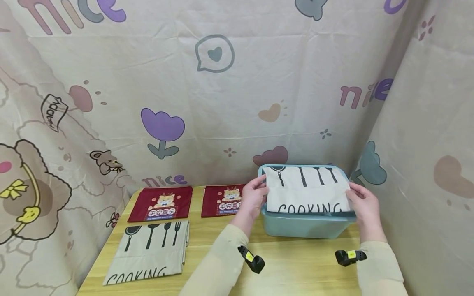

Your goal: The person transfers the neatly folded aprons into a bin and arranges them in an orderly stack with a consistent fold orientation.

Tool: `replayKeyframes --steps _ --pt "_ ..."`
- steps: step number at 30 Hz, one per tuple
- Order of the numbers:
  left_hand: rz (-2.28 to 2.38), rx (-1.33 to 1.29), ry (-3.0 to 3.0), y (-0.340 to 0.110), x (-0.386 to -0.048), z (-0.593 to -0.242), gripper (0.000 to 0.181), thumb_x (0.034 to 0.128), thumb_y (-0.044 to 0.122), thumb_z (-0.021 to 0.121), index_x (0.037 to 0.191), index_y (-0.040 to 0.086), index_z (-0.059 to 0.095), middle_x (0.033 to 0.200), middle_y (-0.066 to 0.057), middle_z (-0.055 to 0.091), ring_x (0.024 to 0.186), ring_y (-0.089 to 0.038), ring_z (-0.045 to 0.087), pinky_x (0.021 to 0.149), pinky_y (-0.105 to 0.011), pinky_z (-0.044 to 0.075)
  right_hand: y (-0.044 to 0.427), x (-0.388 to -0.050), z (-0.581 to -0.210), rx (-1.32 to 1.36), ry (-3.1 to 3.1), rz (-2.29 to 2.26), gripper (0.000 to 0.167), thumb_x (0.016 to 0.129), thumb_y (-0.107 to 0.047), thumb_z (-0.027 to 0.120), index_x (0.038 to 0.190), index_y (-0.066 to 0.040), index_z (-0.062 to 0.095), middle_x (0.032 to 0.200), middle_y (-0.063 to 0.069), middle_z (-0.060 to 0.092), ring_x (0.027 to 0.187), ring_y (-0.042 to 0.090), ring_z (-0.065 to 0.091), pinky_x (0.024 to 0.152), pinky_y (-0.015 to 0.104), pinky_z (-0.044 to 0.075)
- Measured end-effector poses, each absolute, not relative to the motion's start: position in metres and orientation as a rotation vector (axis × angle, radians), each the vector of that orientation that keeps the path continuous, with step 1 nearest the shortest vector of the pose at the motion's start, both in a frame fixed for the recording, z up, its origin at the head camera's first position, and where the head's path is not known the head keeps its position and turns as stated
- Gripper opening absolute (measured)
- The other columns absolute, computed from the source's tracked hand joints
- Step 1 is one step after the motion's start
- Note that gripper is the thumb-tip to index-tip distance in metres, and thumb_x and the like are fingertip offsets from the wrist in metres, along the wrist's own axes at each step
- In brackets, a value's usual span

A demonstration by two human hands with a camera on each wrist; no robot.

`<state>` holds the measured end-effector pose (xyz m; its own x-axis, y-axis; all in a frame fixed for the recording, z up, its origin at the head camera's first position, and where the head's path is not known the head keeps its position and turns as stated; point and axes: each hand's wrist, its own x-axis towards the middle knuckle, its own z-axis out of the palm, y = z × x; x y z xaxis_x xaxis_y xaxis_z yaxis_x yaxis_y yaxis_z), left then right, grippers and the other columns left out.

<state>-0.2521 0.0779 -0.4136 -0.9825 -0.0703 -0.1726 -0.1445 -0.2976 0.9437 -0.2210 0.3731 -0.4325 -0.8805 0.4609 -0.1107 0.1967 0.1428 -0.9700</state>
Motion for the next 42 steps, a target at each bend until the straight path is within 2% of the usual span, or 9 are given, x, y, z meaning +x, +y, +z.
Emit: replayKeyframes --steps 2,4,12,19,25,34,42 --pt "2.466 -0.27 1.85 0.08 -0.253 -0.413 0.042 0.09 -0.007 0.064 0.127 0.011 0.069 0.115 -0.009 0.069 0.106 -0.023 0.064 0.091 -0.041 0.054 0.375 -0.222 -0.432 -0.649 -2.212 1.807 0.05 0.1 -0.03 0.059 0.146 -0.015 0.05 0.102 -0.021 0.05 0.093 0.001 0.047 0.112 0.045 0.032" --pt "2.448 -0.263 1.871 0.081 -0.254 -0.412 0.041 0.0907 -0.005 0.065 0.127 0.013 0.069 0.116 -0.008 0.069 0.107 -0.024 0.064 0.093 -0.042 0.053 0.377 -0.223 -0.432 -0.645 -2.223 1.795 0.051 0.1 -0.03 0.059 0.147 -0.014 0.049 0.104 -0.02 0.051 0.093 0.002 0.047 0.114 0.049 0.028" --pt "2.396 -0.273 1.942 0.086 -0.256 -0.409 0.041 0.0912 0.0 0.067 0.129 0.017 0.068 0.116 -0.004 0.068 0.108 -0.024 0.064 0.094 -0.039 0.052 0.381 -0.23 -0.429 -0.647 -2.266 1.728 0.053 0.1 -0.03 0.057 0.147 -0.008 0.047 0.114 -0.009 0.053 0.096 0.002 0.047 0.114 0.049 0.029" --pt "2.365 -0.282 1.994 0.09 -0.259 -0.411 0.042 0.0909 -0.001 0.067 0.129 0.017 0.068 0.116 -0.004 0.068 0.109 -0.024 0.064 0.093 -0.038 0.053 0.382 -0.233 -0.426 -0.68 -2.301 1.696 0.054 0.101 -0.031 0.055 0.148 -0.007 0.045 0.125 0.002 0.05 0.106 0.014 0.047 0.113 0.051 0.029" --pt "2.362 -0.279 2.007 0.092 -0.262 -0.411 0.043 0.0907 -0.002 0.067 0.129 0.017 0.068 0.116 -0.003 0.068 0.11 -0.023 0.063 0.092 -0.036 0.053 0.383 -0.235 -0.426 -0.68 -2.313 1.688 0.054 0.101 -0.031 0.055 0.148 -0.007 0.045 0.122 0.0 0.051 0.104 0.013 0.047 0.113 0.05 0.03" --pt "2.374 -0.278 2.01 0.096 -0.265 -0.413 0.043 0.0891 -0.009 0.064 0.127 0.011 0.069 0.11 -0.008 0.07 0.102 -0.022 0.064 0.091 -0.037 0.054 0.386 -0.237 -0.431 -0.653 -2.36 1.631 0.055 0.101 -0.031 0.054 0.148 -0.003 0.044 0.123 0.003 0.052 0.098 0.007 0.048 0.11 0.051 0.035" --pt "2.342 -0.307 2.027 0.097 -0.268 -0.416 0.042 0.0894 -0.007 0.065 0.127 0.012 0.069 0.111 -0.007 0.07 0.103 -0.022 0.065 0.09 -0.037 0.054 0.388 -0.239 -0.433 -0.657 -2.378 1.623 0.056 0.102 -0.032 0.054 0.148 -0.003 0.043 0.129 0.01 0.05 0.101 0.011 0.049 0.109 0.051 0.036"
